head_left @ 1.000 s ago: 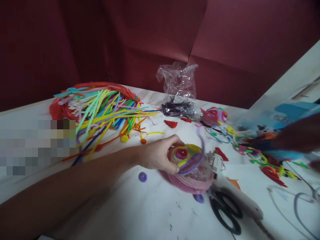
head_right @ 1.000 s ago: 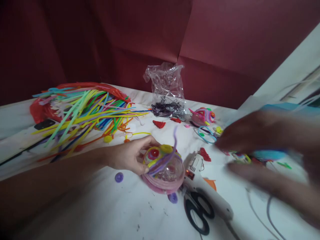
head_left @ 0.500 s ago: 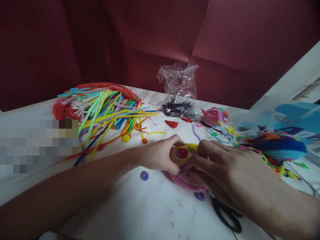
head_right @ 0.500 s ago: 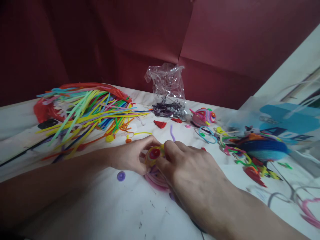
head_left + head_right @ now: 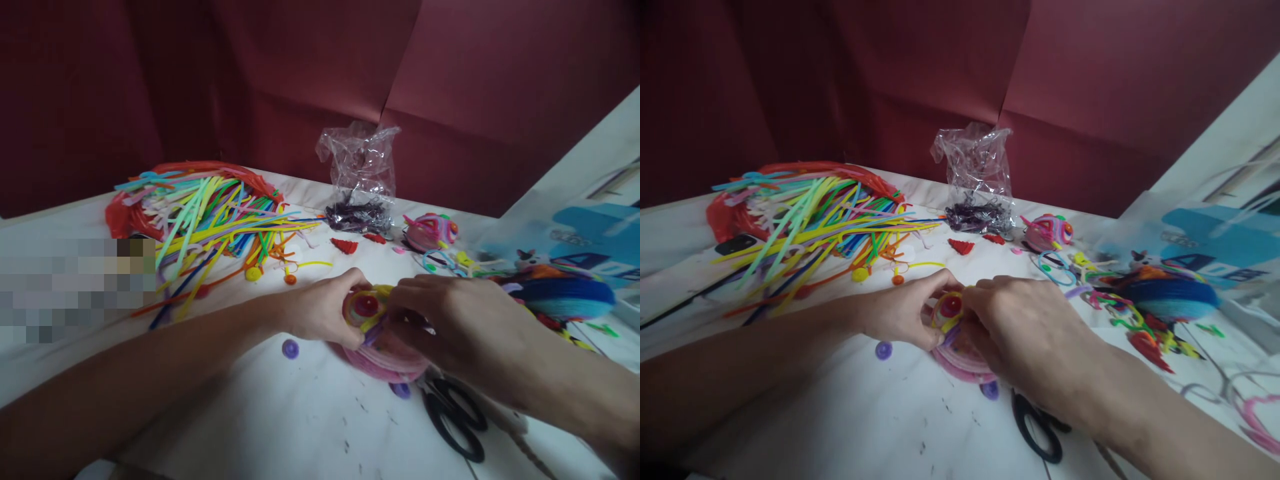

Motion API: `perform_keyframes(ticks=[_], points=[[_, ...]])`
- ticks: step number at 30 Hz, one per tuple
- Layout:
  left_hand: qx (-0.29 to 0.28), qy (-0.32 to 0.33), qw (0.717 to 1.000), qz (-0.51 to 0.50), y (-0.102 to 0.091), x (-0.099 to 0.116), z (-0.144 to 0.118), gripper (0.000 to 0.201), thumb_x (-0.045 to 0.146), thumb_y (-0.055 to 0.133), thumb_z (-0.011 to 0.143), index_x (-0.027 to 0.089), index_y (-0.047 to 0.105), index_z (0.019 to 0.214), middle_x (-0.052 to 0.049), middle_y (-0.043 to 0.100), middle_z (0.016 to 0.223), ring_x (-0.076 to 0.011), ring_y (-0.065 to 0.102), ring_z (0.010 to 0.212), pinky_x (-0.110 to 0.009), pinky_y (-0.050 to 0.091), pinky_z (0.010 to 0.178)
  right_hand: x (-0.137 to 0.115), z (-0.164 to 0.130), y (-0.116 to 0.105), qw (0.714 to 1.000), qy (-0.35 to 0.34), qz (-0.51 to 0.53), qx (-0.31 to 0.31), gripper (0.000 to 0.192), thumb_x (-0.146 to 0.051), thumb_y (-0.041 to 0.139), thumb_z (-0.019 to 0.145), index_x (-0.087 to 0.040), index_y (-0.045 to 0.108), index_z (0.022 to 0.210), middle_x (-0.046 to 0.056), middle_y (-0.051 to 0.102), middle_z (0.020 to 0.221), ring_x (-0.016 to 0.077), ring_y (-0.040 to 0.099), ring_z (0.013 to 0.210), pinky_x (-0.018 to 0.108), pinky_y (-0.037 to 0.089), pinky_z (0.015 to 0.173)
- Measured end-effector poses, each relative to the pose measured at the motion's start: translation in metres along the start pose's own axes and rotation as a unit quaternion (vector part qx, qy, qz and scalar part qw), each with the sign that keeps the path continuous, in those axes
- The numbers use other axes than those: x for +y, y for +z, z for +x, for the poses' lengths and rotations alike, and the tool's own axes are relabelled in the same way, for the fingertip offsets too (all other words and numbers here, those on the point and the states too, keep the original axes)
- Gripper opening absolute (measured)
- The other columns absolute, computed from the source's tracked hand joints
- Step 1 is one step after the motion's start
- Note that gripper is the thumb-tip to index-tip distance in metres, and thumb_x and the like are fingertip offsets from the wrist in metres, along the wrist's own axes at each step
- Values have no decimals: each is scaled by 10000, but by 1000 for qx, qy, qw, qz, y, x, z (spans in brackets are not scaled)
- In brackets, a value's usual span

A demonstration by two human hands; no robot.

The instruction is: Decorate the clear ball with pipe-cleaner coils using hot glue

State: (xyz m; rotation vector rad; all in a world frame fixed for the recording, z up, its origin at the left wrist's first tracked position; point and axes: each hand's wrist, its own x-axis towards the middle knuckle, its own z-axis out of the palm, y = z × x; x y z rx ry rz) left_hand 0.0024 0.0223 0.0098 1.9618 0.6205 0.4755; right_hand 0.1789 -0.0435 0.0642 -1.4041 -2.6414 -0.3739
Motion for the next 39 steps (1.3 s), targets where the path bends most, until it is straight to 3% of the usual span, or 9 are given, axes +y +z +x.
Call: perform_keyframes(ticks=[8, 11, 14, 18, 25, 31, 39], points=[[-7, 2, 1000, -8, 1, 0, 0, 506, 157, 657, 570, 176, 455, 1034, -92, 604, 1023, -255, 596, 895, -356, 489, 686, 3, 10, -7, 987, 79, 97, -96, 149, -73, 565, 683, -206, 629, 696, -58, 540, 572, 65, 432, 443, 155, 236, 409], [-3, 7, 1000, -27, 2, -2, 0, 488, 142, 667, 570, 179, 464, 1012, -84, 612, 1006, -251, 602, 899, -355, 495, 695, 10, 12, -9, 968, 105, 174, -147, 81, -153, 570, 750, -189, 616, 694, -42, 519, 577, 76, 430, 488, 149, 266, 412], [-5, 12, 999, -31, 2, -4, 1, 496, 133, 672, 578, 182, 461, 1024, -73, 619, 989, -245, 604, 894, -353, 497, 699, 16, 14, -8, 942, 121, 260, -174, 158, -276, 531, 778, -171, 609, 690, -24, 511, 591, 88, 418, 517, 152, 290, 417], [-12, 11, 1000, -21, 2, -5, 1, 500, 142, 677, 588, 168, 457, 1037, -84, 607, 1026, -248, 601, 898, -365, 493, 718, 20, 14, -6, 914, 137, 338, -176, 276, -386, 501, 749, -140, 576, 647, -6, 486, 578, 89, 392, 509, 164, 300, 423], [-4, 10, 1000, -11, 2, -4, 1, 498, 130, 666, 584, 178, 452, 1031, -67, 592, 1034, -236, 587, 927, -349, 487, 742, 34, 11, 2, 881, 141, 420, -166, 262, -401, 551, 718, -141, 529, 724, -1, 484, 618, 99, 397, 547, 173, 325, 459], [-3, 7, 1000, -1, 2, -4, 1, 503, 136, 661, 592, 183, 447, 1045, -67, 597, 1041, -234, 593, 921, -361, 487, 747, 43, 5, 9, 865, 162, 450, -150, 263, -377, 577, 713, -131, 518, 784, 17, 509, 663, 107, 423, 586, 183, 352, 489], [-7, 10, 1000, -8, 2, -7, 1, 519, 144, 665, 593, 179, 441, 1060, -76, 589, 1079, -242, 590, 939, -370, 483, 765, 44, -1, 13, 857, 196, 459, -128, 332, -448, 594, 712, -118, 557, 718, -2, 473, 564, 63, 350, 473, 156, 247, 410]])
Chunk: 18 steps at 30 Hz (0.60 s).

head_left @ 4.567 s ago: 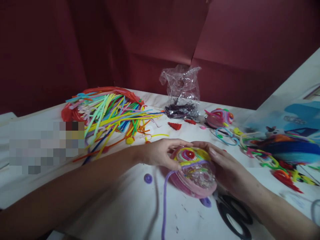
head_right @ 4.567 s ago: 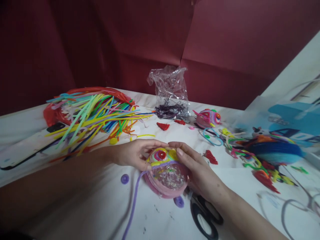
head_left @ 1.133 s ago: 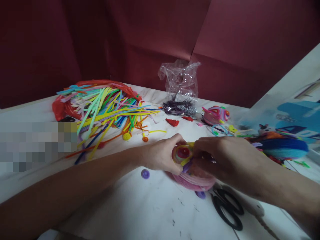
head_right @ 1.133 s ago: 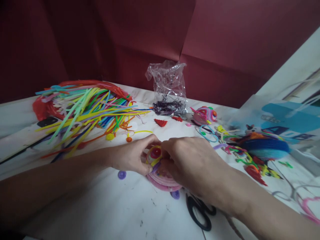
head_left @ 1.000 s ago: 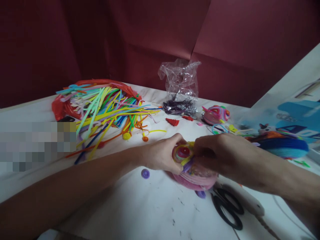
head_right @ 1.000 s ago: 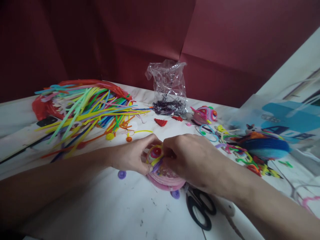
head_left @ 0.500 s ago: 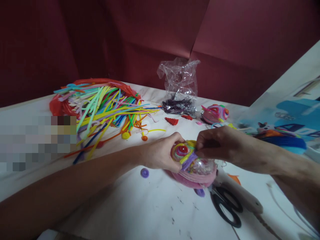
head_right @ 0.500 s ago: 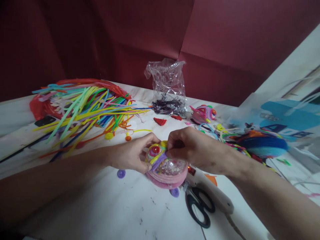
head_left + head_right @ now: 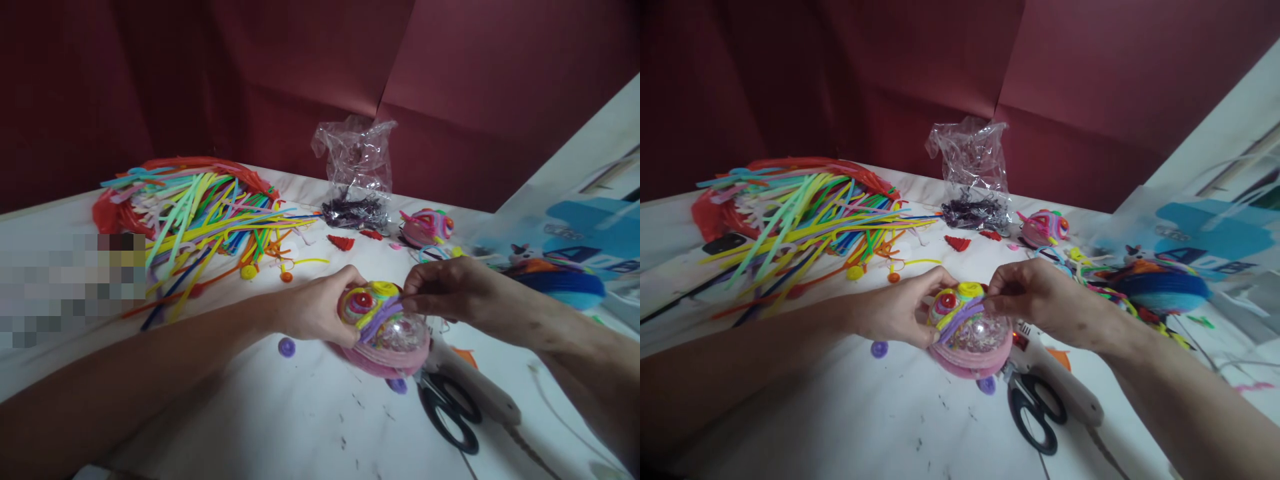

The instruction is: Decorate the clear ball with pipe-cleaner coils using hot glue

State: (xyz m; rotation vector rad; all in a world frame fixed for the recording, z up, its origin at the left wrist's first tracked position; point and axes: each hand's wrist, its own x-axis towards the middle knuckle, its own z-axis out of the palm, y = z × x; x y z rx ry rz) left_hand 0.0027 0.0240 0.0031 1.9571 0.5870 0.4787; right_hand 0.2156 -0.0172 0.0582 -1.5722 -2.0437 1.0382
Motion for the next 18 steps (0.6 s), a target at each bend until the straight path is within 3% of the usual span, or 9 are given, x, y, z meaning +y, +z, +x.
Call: perform_keyframes(ticks=[6, 13, 18], points=[[0, 6, 1000, -11, 0, 0, -1, 521, 125, 685, 597, 174, 449, 1059, -76, 594, 1062, -225, 583, 950, -336, 481, 766, 3, -2, 2, 998, -12, -43, 48, 465, -595, 585, 695, -131, 596, 716, 46, 554, 655, 123, 446, 569, 199, 354, 487], [-5, 4, 1000, -30, 1, 0, -1, 514, 87, 668, 600, 183, 432, 1047, -60, 588, 1059, -233, 572, 987, -339, 476, 788, 0, -5, 8, 992, -13, -93, 85, 388, -530, 548, 731, -145, 594, 726, 35, 564, 631, 133, 473, 548, 214, 359, 482], [-9, 9, 1000, -25, 1, 0, -2, 513, 100, 660, 616, 182, 426, 1064, -64, 588, 1059, -237, 575, 986, -347, 476, 795, 0, -4, 8, 993, 9, -71, 96, 335, -489, 568, 691, -155, 571, 720, 19, 539, 585, 124, 457, 506, 197, 321, 433]])
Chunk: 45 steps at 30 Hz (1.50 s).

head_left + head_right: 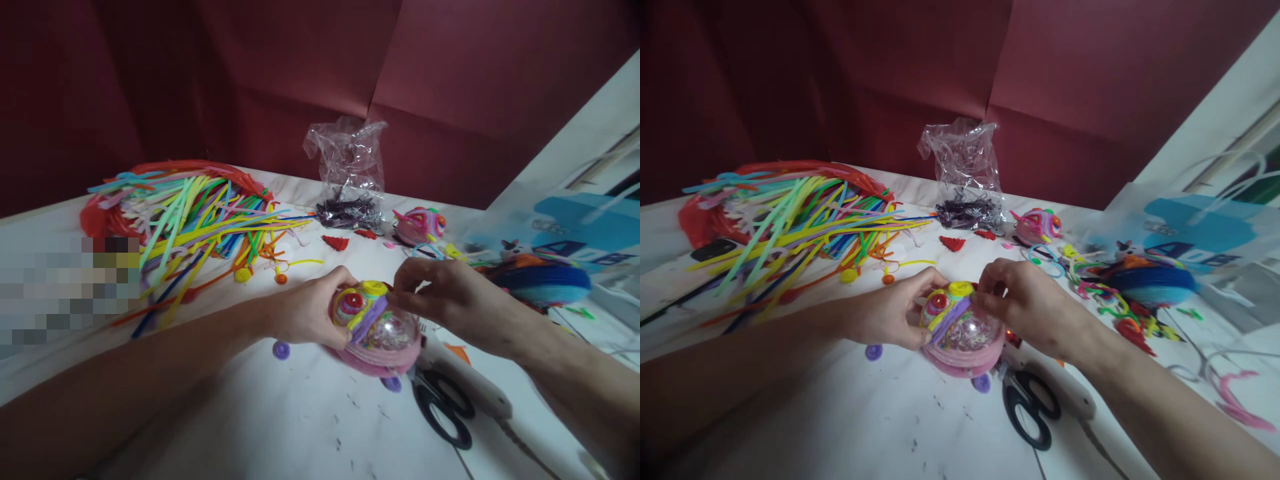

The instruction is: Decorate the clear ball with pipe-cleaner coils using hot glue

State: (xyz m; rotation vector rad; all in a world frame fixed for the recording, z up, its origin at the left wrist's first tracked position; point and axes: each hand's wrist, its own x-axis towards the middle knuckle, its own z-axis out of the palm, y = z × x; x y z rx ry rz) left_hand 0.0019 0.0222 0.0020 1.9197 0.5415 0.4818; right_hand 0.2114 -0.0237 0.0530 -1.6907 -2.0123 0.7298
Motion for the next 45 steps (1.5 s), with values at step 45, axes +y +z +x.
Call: perform_keyframes(ticks=[45], points=[[188, 68, 952, 234, 6, 9, -11, 78, 113, 574, 707, 144, 626, 657, -9, 599, 654, -116, 542, 616, -229, 418, 584, 18, -22, 22, 971, 102, 211, 55, 507, -609, 680, 606, -143, 486, 654, 13, 463, 597, 113, 401, 544, 206, 339, 487]])
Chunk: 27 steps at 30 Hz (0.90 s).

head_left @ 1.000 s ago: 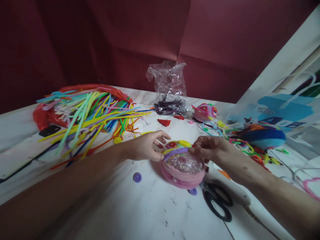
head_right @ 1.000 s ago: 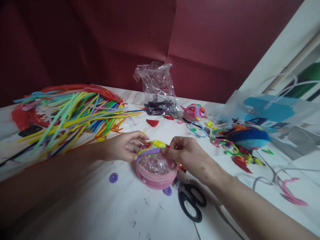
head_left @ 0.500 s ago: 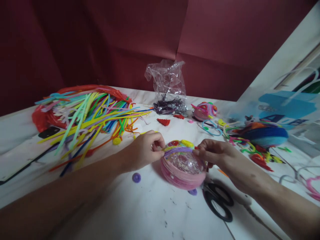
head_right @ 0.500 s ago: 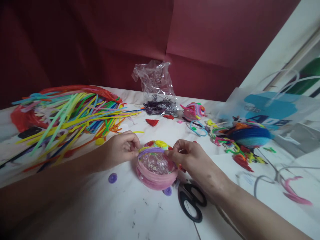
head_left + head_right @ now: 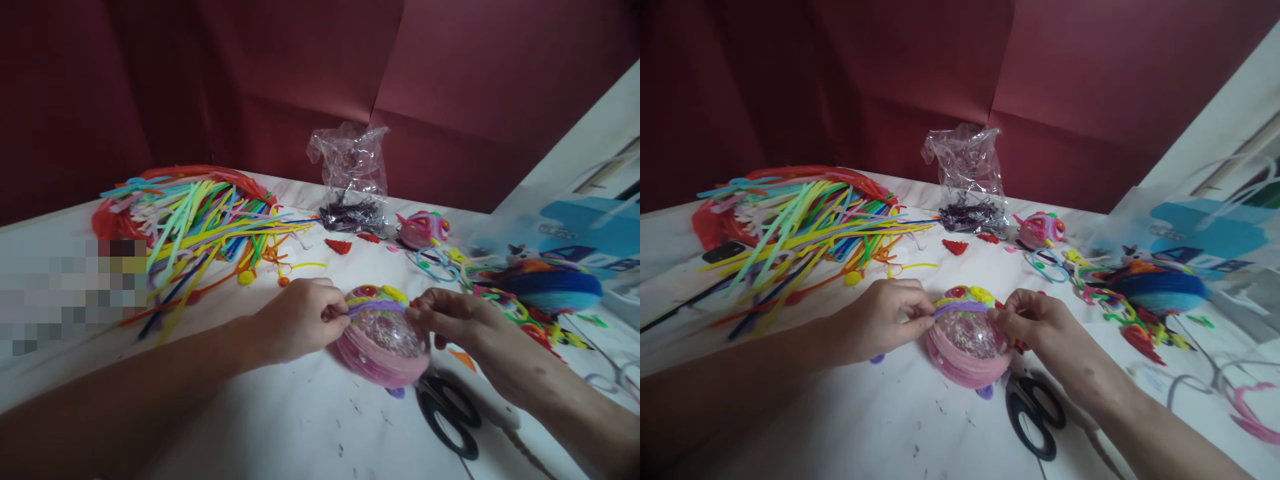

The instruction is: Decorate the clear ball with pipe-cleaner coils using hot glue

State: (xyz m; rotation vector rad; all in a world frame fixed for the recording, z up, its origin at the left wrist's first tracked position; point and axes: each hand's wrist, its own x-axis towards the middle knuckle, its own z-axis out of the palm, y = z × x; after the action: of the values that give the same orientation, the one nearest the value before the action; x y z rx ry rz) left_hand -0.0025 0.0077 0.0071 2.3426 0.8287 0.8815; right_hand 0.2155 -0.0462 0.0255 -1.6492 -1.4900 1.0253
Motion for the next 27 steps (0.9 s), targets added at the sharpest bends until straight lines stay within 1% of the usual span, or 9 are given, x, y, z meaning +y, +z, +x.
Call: perform_keyframes(ticks=[4, 7, 10, 14, 18, 20, 23, 25, 27], points=[[-11, -15, 1000, -16, -1, 0, 3, 98, 90, 594, 710, 143, 630, 636, 11, 610, 624, -96, 541, 580, -211, 421, 571, 1, -1, 0, 1000, 3, -14, 6, 543, -653, 669, 597, -141, 501, 659, 20, 467, 604, 120, 399, 562, 209, 339, 494], [-18, -23, 999, -25, -2, -1, 4, 98, 74, 606, 691, 138, 629, 620, 20, 610, 592, -92, 539, 566, -207, 424, 568, 0, -2, -1, 999, 15, -35, -4, 564, -683, 650, 597, -143, 503, 670, 28, 480, 635, 134, 413, 595, 223, 349, 526], [-19, -31, 999, -29, -3, -1, 5, 113, 54, 576, 682, 129, 625, 613, 14, 607, 584, -93, 538, 553, -208, 423, 554, -3, -2, -1, 998, 16, -50, -16, 547, -676, 642, 608, -151, 505, 678, 37, 484, 671, 159, 428, 640, 246, 359, 563], [-28, -50, 998, -39, -4, -1, 7, 128, 38, 555, 657, 131, 631, 615, 17, 624, 577, -91, 546, 538, -204, 422, 545, -5, -4, -2, 998, 17, -55, -25, 505, -661, 622, 644, -170, 509, 679, 47, 487, 680, 181, 425, 651, 278, 358, 581], [-29, -69, 996, -42, -3, 0, 9, 155, 13, 530, 613, 133, 620, 574, 26, 602, 521, -92, 531, 509, -207, 407, 528, -6, -5, -2, 997, 16, -72, -21, 529, -692, 611, 621, -174, 512, 660, 60, 504, 681, 201, 444, 658, 292, 370, 586], [-23, -79, 996, -43, -1, 0, 7, 146, 30, 526, 622, 133, 614, 568, 20, 599, 518, -99, 530, 512, -215, 403, 522, -7, -5, -2, 997, 13, -77, -16, 553, -707, 607, 619, -163, 519, 669, 64, 512, 683, 192, 447, 652, 279, 371, 580], [-13, -91, 994, -53, 5, -2, 2, 133, 81, 514, 662, 135, 624, 609, 3, 626, 572, -107, 545, 533, -221, 400, 512, -8, -5, -2, 997, 9, -77, -12, 584, -722, 620, 601, -150, 518, 664, 53, 501, 658, 163, 431, 617, 249, 364, 551], [-9, -94, 994, -63, 7, -3, -2, 139, 105, 506, 685, 136, 633, 640, 0, 635, 607, -106, 548, 548, -222, 398, 512, -7, -5, -3, 998, 10, -68, -14, 580, -707, 652, 576, -149, 514, 655, 40, 494, 641, 150, 424, 602, 232, 363, 538], [-9, -94, 993, -73, 7, -3, -4, 140, 133, 516, 713, 138, 639, 646, 8, 623, 600, -99, 533, 544, -224, 397, 523, -4, -5, -3, 998, 16, -53, -14, 569, -680, 691, 553, -148, 527, 670, 37, 508, 659, 150, 439, 618, 222, 377, 548]])
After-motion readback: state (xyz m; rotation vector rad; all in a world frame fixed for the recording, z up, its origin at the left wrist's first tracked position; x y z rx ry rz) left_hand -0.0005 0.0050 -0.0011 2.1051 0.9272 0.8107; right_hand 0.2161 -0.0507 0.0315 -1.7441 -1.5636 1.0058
